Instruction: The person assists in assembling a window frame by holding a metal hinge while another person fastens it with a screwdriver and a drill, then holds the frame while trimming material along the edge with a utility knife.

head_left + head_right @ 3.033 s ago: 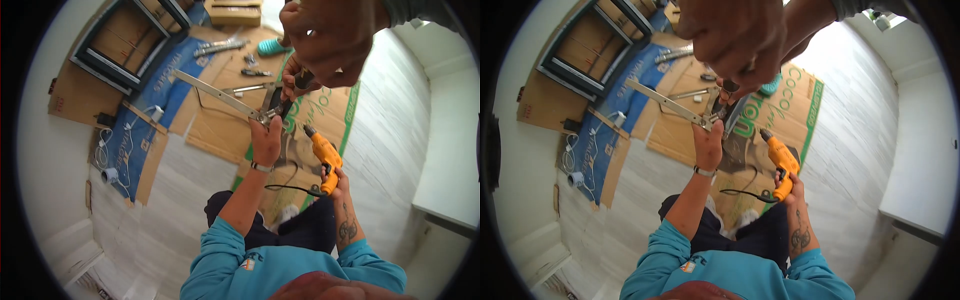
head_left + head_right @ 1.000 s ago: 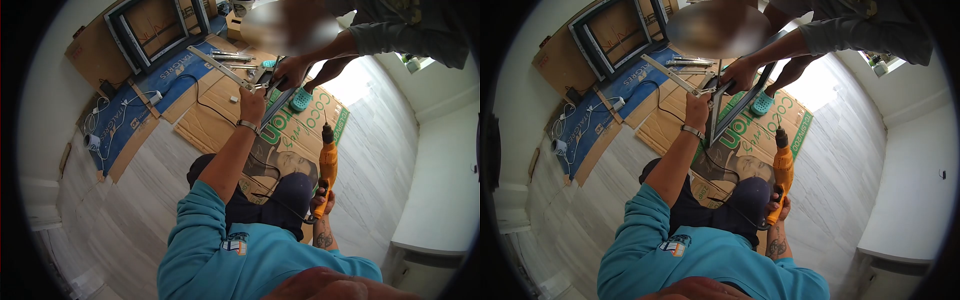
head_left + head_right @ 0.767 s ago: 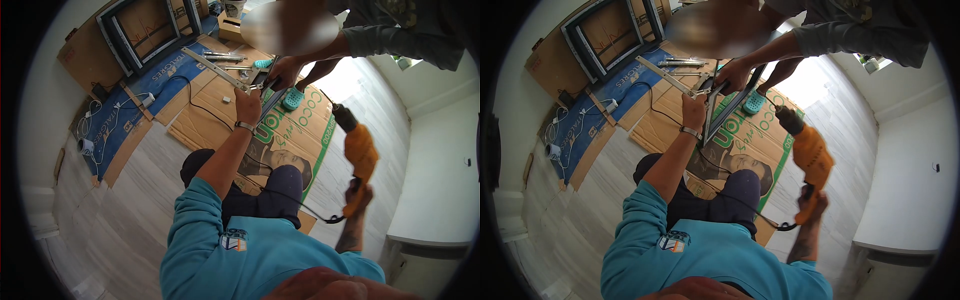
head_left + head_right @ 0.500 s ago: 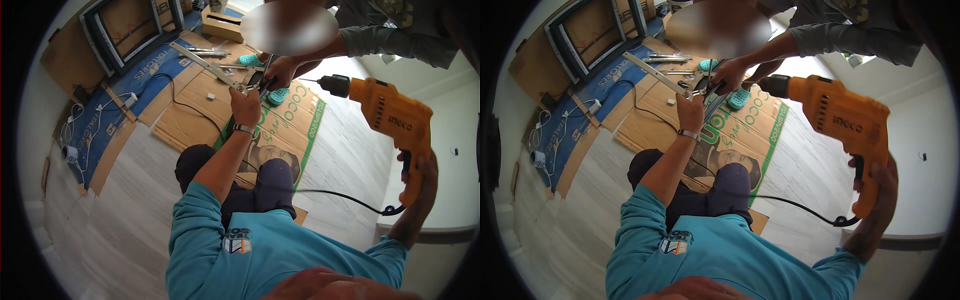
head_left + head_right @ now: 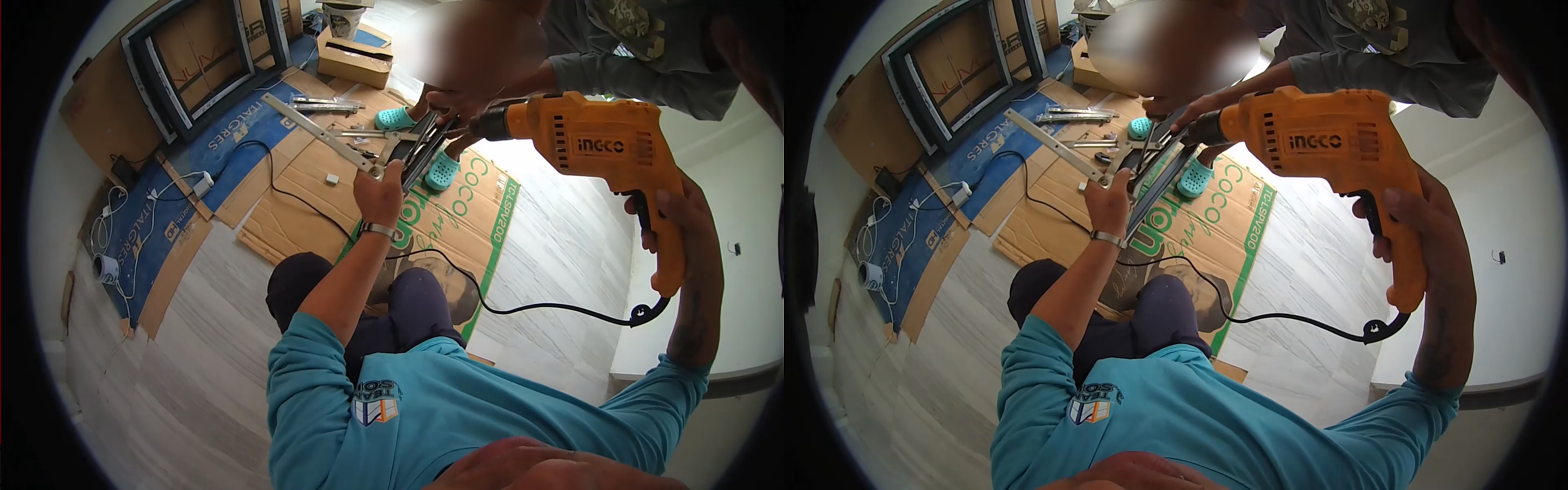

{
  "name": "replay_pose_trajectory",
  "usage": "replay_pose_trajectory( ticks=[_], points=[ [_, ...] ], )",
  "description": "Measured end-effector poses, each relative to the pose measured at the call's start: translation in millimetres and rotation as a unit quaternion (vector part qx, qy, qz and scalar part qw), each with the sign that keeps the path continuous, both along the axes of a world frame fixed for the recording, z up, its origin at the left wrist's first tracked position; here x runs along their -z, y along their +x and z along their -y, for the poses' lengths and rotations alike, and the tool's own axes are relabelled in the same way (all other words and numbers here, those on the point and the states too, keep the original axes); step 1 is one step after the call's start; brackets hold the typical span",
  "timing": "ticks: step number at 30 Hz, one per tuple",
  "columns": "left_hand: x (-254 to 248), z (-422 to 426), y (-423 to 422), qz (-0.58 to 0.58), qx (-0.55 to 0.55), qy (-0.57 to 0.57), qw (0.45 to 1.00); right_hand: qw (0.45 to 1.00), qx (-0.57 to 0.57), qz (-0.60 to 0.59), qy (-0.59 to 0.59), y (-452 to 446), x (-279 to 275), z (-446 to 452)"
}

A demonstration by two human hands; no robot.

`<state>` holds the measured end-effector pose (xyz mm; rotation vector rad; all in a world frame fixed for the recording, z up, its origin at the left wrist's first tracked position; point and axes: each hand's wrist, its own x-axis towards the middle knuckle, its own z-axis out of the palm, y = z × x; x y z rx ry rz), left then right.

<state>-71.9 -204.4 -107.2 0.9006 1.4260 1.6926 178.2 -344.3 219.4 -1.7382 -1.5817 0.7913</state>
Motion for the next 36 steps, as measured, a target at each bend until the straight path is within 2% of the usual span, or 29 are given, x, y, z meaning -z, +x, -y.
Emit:
replay_pose_trajectory(
  ticks=[1,5,9,13,15,20,22,32,36],
  points=[
    [1,1,-2,0.014,0.024,0.0,1.0,1.0,-0.002,0.003,0.008,0,3,-4],
    [-5,6,9,0.06,-0.008,0.009,0.998,1.0,-0.011,0.018,0.016,11,16,-39],
    [-20,10,12,0.085,-0.004,-0.019,0.996,0.997,-0.05,0.043,-0.036,19,14,-83],
    [-27,18,18,0.067,0.015,-0.022,0.997,0.997,-0.067,0.034,-0.029,28,20,-114],
    [-24,23,24,0.003,0.029,0.012,1.0,0.997,-0.073,0.027,-0.025,33,24,-119],
    [-25,29,30,0.009,0.01,-0.003,1.0,0.992,-0.07,0.092,-0.042,37,28,-119],
    [-27,24,27,0.03,0.047,-0.041,0.998,0.991,-0.068,0.106,-0.051,40,26,-122],
    [-23,23,39,0.051,0.018,-0.012,0.998,0.995,-0.054,0.07,-0.04,48,35,-122],
    [-20,20,37,0.021,0.012,0.02,0.999,0.995,-0.051,0.074,-0.036,50,37,-124]
  ],
)
